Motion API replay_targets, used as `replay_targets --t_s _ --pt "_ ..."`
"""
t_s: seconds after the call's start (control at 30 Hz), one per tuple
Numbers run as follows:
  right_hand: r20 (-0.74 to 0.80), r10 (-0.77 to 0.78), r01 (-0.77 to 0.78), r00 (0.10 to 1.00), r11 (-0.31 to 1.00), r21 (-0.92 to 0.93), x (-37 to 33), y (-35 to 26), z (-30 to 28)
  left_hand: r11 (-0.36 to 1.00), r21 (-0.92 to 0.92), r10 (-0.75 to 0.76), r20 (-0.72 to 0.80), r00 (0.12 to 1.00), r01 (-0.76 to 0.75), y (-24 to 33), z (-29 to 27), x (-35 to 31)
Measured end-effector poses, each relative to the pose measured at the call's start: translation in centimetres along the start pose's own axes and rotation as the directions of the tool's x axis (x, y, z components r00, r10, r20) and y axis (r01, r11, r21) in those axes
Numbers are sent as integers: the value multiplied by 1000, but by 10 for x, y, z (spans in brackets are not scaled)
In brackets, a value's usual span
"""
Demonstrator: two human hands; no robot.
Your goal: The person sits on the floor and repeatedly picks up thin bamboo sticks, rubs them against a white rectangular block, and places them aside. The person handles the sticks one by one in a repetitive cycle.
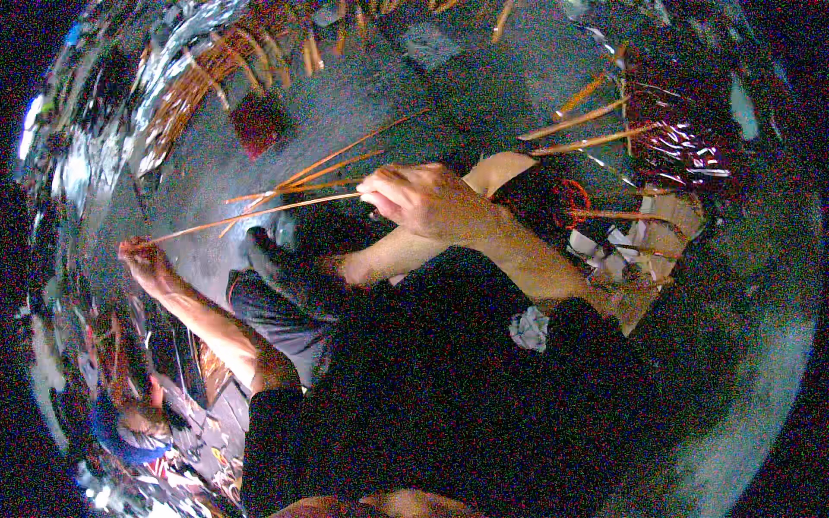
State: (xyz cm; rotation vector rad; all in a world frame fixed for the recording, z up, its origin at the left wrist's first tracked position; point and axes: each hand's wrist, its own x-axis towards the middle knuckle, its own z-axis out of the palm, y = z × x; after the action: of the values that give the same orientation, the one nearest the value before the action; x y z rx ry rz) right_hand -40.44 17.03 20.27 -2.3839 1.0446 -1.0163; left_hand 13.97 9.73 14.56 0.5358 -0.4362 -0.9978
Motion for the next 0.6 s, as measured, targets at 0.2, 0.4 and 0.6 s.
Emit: replay_targets --t_s 0.2,0.4,0.6 --pt "57 123 -128 991 986 106 13 57 -19 981 153 -132 53 990 123 -34 -40 1" --pt "145 600 -597 787 799 -69 5 223 -70 757 508 -213 -403 890 411 -107 -48 -24" --pt "-152 727 -652 669 476 -591 -8 371 -84 520 802 -174 -237 956 293 -94 -36 -57"
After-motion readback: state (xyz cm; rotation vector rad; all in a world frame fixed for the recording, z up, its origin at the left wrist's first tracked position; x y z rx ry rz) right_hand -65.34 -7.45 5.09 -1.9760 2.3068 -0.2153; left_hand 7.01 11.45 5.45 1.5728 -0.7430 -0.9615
